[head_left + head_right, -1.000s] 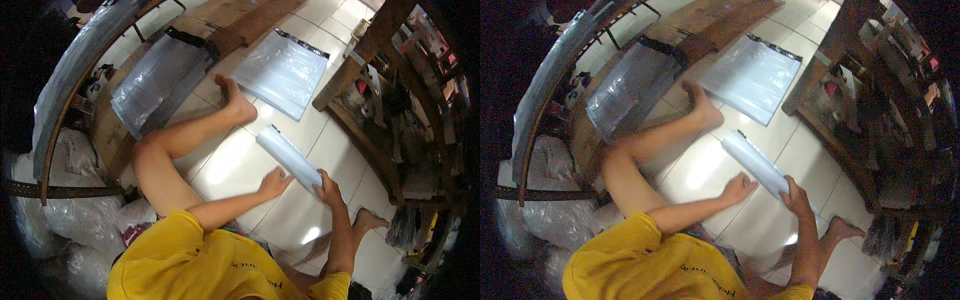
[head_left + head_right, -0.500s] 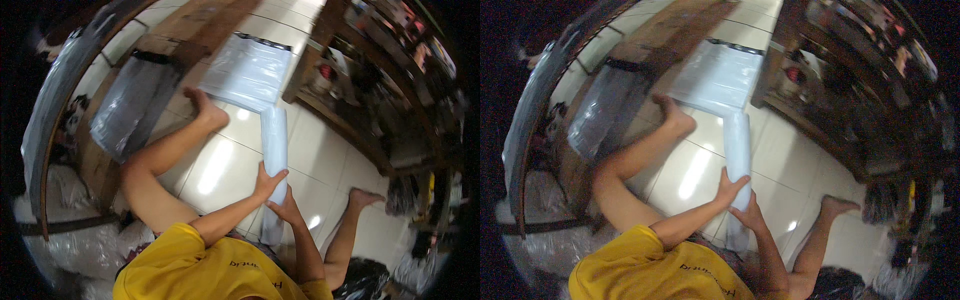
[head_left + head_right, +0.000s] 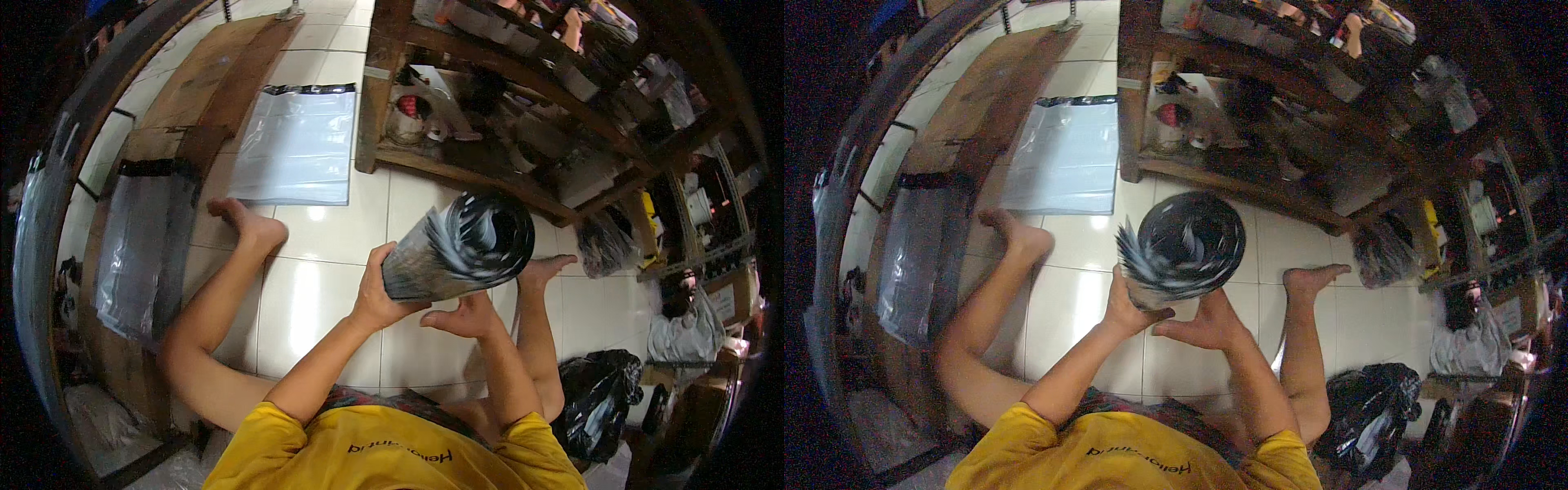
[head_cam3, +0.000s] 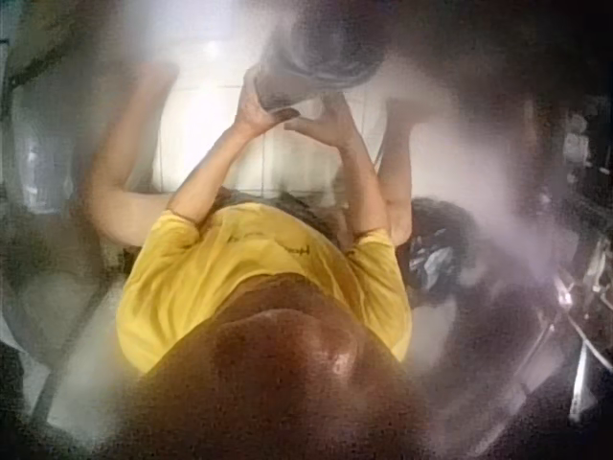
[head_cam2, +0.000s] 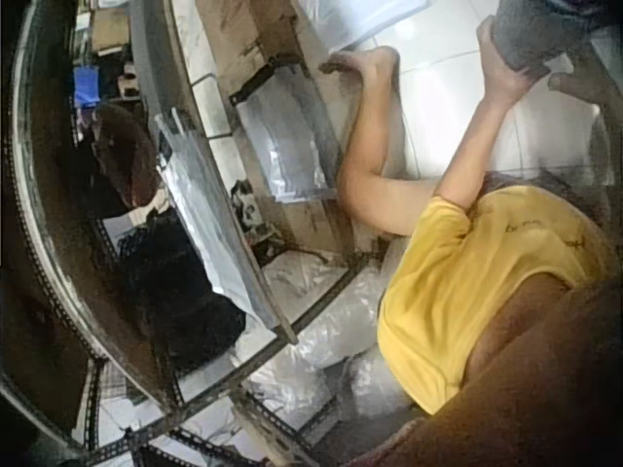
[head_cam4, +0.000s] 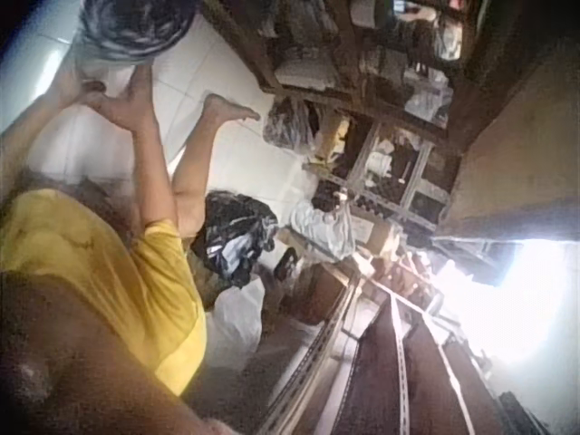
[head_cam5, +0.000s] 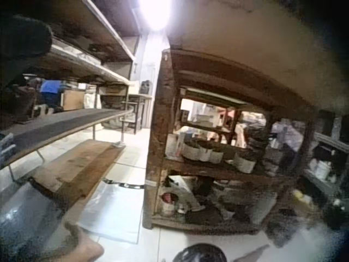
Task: The person sits on the floor and repeatedly folds white poly mailers by hand. They smooth each mailer flat, fold it in half, and then roll it into a compact bundle before placing it aside.
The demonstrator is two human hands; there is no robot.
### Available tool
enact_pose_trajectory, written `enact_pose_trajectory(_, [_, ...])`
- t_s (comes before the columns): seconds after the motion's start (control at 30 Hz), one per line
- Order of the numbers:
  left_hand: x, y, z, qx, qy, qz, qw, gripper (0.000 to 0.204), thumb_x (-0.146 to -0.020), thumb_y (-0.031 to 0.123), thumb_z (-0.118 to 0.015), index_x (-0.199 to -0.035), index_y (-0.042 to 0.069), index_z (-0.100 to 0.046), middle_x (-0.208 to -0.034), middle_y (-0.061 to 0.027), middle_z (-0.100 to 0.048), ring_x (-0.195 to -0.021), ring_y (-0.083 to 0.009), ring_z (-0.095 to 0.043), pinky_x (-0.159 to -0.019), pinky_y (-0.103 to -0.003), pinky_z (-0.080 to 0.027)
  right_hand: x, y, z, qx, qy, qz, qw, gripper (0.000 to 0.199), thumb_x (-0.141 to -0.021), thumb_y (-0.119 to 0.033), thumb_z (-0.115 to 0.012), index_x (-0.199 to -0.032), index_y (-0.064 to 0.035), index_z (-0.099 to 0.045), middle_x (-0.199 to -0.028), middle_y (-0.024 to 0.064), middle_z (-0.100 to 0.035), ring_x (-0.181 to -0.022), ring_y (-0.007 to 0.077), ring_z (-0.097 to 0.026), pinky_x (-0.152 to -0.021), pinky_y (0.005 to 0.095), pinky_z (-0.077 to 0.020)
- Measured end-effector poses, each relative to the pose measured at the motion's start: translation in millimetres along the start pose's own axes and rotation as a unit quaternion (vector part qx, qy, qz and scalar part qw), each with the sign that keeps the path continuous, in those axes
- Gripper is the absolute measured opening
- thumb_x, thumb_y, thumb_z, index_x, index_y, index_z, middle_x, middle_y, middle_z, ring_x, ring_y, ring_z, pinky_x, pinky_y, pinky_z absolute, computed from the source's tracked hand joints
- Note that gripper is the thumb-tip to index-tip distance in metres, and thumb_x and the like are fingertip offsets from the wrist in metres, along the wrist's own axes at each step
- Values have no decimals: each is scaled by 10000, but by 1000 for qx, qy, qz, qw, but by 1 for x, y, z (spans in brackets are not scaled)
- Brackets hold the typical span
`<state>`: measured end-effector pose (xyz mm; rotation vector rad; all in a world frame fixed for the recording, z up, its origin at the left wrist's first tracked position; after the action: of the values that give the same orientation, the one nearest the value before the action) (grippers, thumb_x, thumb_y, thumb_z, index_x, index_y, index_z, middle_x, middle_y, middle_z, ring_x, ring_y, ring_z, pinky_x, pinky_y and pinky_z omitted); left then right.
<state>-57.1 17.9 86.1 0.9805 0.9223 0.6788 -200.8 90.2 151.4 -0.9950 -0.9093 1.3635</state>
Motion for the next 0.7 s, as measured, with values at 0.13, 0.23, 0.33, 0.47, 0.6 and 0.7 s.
enact_pose_trajectory(0.13, [9, -78, -29, 48, -54, 52, 996, 1103, -563, 303, -984, -1421, 48, -339, -1233, -187, -594, -1136, -342, -610, -966, -431, -499, -14, 19, -22, -138, 153, -19, 978, 911, -625, -259, -949, -1362, 13, -488, -1369, 148, -547, -1277, 271, -509, -1118, 439, -378])
enact_pose_trajectory(0.23, [14, -113, -31, 32, -98, 72, 992, 1059, -597, 353, -963, -1412, 41, -362, -1235, -194, -626, -1133, -337, -629, -958, -416, -507, -25, 40, -21, -50, 249, 40, 966, 762, -659, -247, -916, -1287, -13, -554, -1276, 132, -612, -1191, 265, -582, -1084, 435, -415])
enact_pose_trajectory(0.33, [19, -142, -32, 46, -136, 120, 982, 1007, -618, 351, -953, -1401, 52, -394, -1224, -179, -645, -1118, -319, -640, -954, -396, -508, -29, 31, -19, 41, 237, 13, 971, 640, -682, -251, -892, -1223, -46, -617, -1226, 126, -649, -1168, 267, -609, -1075, 431, -421])
enact_pose_trajectory(0.47, [23, -151, -47, 99, -196, 134, 966, 897, -655, 312, -937, -1365, 74, -442, -1139, -151, -677, -1063, -301, -660, -934, -382, -513, -23, 2, -8, 182, 205, 97, 957, 512, -747, -257, -817, -1196, -77, -652, -1191, 90, -675, -1124, 272, -632, -1033, 418, -445])
enact_pose_trajectory(0.6, [20, -120, -37, 33, -157, 89, 983, 855, -665, 279, -931, -1345, 82, -451, -1166, -153, -644, -1070, -315, -643, -924, -389, -518, -23, -48, 1, 402, 105, 147, 897, 450, -824, -167, -720, -1250, -50, -635, -1226, 96, -662, -1129, 251, -614, -1003, 385, -465])
enact_pose_trajectory(0.7, [22, -96, -30, 32, -100, 71, 992, 888, -644, 275, -942, -1348, 76, -440, -1214, -158, -612, -1093, -330, -628, -927, -403, -519, -10, -25, 10, 206, 53, 36, 976, 660, -794, -352, -762, -1353, -72, -552, -1369, 101, -572, -1277, 294, -511, -1126, 426, -338])
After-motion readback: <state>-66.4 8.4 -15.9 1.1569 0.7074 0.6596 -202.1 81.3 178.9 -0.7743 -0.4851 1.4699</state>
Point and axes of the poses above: each hand's wrist, its own x-axis away from the middle knuckle, its own z-axis out of the back of the hand, y = z × x, the point moved 5 cm from there along -x, towards the middle knuckle
